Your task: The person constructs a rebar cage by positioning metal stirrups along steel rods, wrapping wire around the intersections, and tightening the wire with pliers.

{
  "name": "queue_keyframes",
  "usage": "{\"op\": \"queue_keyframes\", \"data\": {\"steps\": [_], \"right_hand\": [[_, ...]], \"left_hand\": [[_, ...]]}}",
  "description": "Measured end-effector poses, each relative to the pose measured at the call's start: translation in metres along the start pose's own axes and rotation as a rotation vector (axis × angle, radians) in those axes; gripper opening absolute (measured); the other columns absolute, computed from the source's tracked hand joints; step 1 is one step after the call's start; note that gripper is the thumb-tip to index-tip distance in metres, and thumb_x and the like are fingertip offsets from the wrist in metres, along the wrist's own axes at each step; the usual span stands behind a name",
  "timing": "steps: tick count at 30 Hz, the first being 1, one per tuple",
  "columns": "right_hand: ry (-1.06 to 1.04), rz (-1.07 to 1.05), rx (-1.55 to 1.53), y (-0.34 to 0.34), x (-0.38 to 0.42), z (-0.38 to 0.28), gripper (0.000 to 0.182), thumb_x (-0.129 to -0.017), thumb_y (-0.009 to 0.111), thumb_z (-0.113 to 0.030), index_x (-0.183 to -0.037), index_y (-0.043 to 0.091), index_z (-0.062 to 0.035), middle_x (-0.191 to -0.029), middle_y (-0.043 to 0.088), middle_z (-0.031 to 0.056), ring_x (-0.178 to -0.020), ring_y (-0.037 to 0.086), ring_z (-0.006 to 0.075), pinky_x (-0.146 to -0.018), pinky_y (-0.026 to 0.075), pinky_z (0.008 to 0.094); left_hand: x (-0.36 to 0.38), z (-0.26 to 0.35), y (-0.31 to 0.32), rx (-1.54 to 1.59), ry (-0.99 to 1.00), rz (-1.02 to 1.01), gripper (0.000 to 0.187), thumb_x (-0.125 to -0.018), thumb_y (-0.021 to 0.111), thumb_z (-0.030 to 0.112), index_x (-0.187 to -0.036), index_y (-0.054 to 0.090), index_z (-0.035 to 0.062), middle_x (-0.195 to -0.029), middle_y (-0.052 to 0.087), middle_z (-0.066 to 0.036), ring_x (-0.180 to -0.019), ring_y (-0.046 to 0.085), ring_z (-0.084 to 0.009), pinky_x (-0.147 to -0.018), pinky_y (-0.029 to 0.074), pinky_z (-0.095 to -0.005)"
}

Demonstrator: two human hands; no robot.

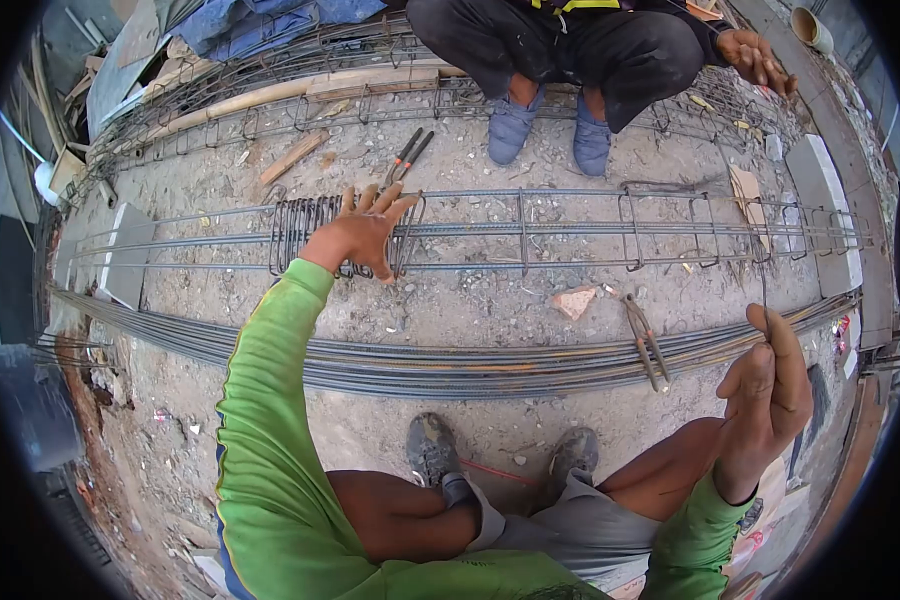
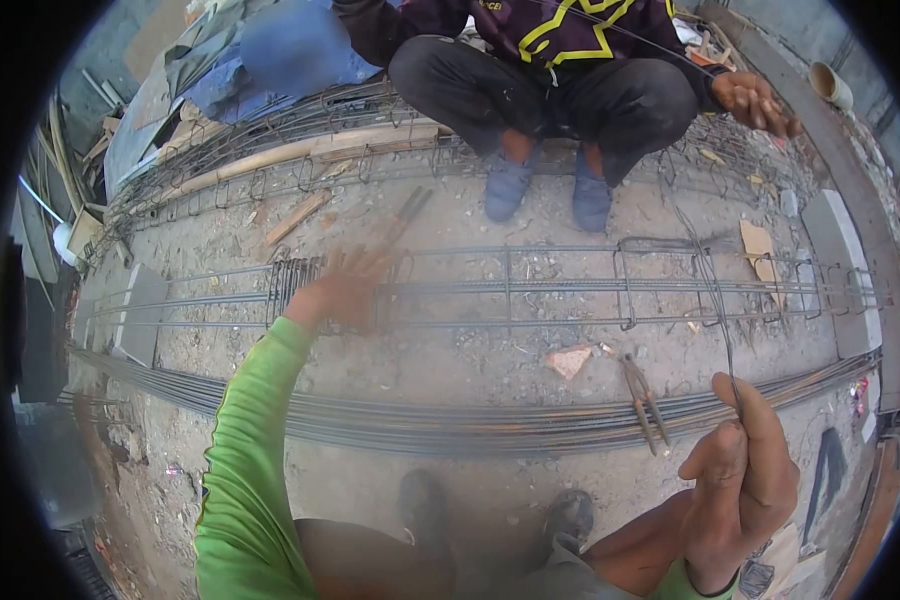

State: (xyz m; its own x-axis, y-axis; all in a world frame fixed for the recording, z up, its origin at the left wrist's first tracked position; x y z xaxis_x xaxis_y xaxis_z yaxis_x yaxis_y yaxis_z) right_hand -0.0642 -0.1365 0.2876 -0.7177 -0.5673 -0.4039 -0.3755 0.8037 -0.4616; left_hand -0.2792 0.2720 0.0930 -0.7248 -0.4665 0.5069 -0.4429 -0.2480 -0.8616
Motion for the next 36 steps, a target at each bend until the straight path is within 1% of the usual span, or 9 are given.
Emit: {"op": "queue_keyframes", "data": {"steps": [2,5,10,14,18,23,26,32,36], "right_hand": [[-0.058,0.009,0.000,0.005,-0.001,-0.002,0.036,-0.105,0.054,-0.013,-0.129,0.062,0.0131,-0.059,0.059,0.0022,-0.051,0.046,0.0037,-0.051,0.030,0.0228],[-0.054,-0.032,0.007,0.012,-0.001,-0.007,0.035,-0.105,0.054,-0.013,-0.128,0.063,0.0123,-0.059,0.059,0.0026,-0.051,0.049,0.0048,-0.051,0.032,0.0232],[-0.045,-0.063,0.029,0.017,-0.001,-0.021,0.033,-0.104,0.055,-0.014,-0.124,0.066,0.0111,-0.060,0.061,0.0036,-0.055,0.056,0.0067,-0.053,0.039,0.0217],[-0.009,-0.068,0.024,0.017,0.001,-0.022,0.033,-0.104,0.056,-0.013,-0.124,0.066,0.0114,-0.061,0.062,0.0040,-0.055,0.057,0.0073,-0.053,0.040,0.0226],[-0.059,-0.036,-0.001,0.018,0.004,-0.017,0.033,-0.104,0.055,-0.013,-0.124,0.065,0.0119,-0.061,0.061,0.0033,-0.055,0.056,0.0067,-0.052,0.039,0.0228],[-0.053,-0.066,0.051,0.018,0.003,-0.018,0.033,-0.105,0.053,-0.013,-0.125,0.065,0.0116,-0.060,0.059,0.0023,-0.054,0.052,0.0060,-0.053,0.036,0.0226],[-0.046,-0.091,0.055,0.025,0.004,-0.019,0.033,-0.106,0.053,-0.013,-0.124,0.065,0.0110,-0.060,0.059,0.0025,-0.054,0.054,0.0064,-0.052,0.037,0.0232],[-0.075,-0.200,0.090,0.042,0.004,-0.026,0.033,-0.105,0.053,-0.014,-0.124,0.066,0.0093,-0.060,0.060,0.0041,-0.055,0.058,0.0085,-0.052,0.040,0.0247],[-0.078,-0.230,0.085,0.051,0.004,-0.028,0.032,-0.105,0.053,-0.013,-0.124,0.065,0.0091,-0.061,0.060,0.0048,-0.055,0.059,0.0091,-0.052,0.042,0.0250]], "left_hand": [[0.005,0.004,0.012,-0.039,0.009,-0.031,0.140,-0.055,0.098,0.044,-0.165,0.013,0.0264,-0.172,0.007,-0.014,-0.157,0.006,-0.0437,-0.125,0.005,-0.0631],[0.001,0.007,0.018,-0.013,0.097,0.094,0.137,-0.056,0.097,0.044,-0.165,0.016,0.0272,-0.172,0.006,-0.013,-0.157,0.006,-0.0436,-0.126,0.006,-0.0613],[-0.004,0.008,0.017,0.001,0.105,0.094,0.135,-0.054,0.097,0.047,-0.164,0.021,0.0273,-0.173,0.005,-0.013,-0.157,0.007,-0.0431,-0.127,0.007,-0.0600],[-0.001,0.005,0.012,0.043,0.084,0.057,0.142,-0.050,0.098,0.049,-0.164,0.017,0.0280,-0.173,0.005,-0.014,-0.157,0.007,-0.0437,-0.126,0.007,-0.0596],[0.006,-0.014,0.024,0.018,0.034,0.090,0.149,-0.047,0.098,0.053,-0.165,0.012,0.0225,-0.172,0.008,-0.015,-0.158,0.009,-0.0384,-0.126,0.010,-0.0599],[0.011,-0.024,0.038,-0.094,-0.016,0.096,0.143,-0.056,0.094,0.057,-0.165,0.010,0.0141,-0.172,0.009,-0.014,-0.158,0.008,-0.0360,-0.126,0.008,-0.0605],[0.018,-0.017,0.026,0.078,-0.042,0.080,0.139,-0.060,0.090,0.064,-0.165,0.014,0.0142,-0.172,0.008,-0.014,-0.159,0.006,-0.0352,-0.126,0.006,-0.0611],[0.008,-0.028,0.054,0.108,-0.050,0.183,0.133,-0.060,0.086,0.071,-0.163,0.025,0.0137,-0.172,0.008,-0.014,-0.159,0.003,-0.0353,-0.125,0.004,-0.0626],[0.014,-0.017,0.049,0.167,-0.060,0.194,0.118,-0.065,0.088,0.055,-0.160,0.030,0.0148,-0.172,0.007,-0.015,-0.159,0.004,-0.0363,-0.124,0.006,-0.0633]]}}
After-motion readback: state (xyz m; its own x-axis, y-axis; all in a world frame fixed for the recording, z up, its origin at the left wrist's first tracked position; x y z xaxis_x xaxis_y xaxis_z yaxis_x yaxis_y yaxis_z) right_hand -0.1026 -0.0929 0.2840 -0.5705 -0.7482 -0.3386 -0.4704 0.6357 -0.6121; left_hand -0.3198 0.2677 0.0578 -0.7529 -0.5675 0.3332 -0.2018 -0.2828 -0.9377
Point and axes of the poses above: each hand's wrist, its own x-axis away from the middle knuckle, its own y-axis out of the palm, z = x × y, the point moved 3 cm from there along -x, towards the middle knuckle
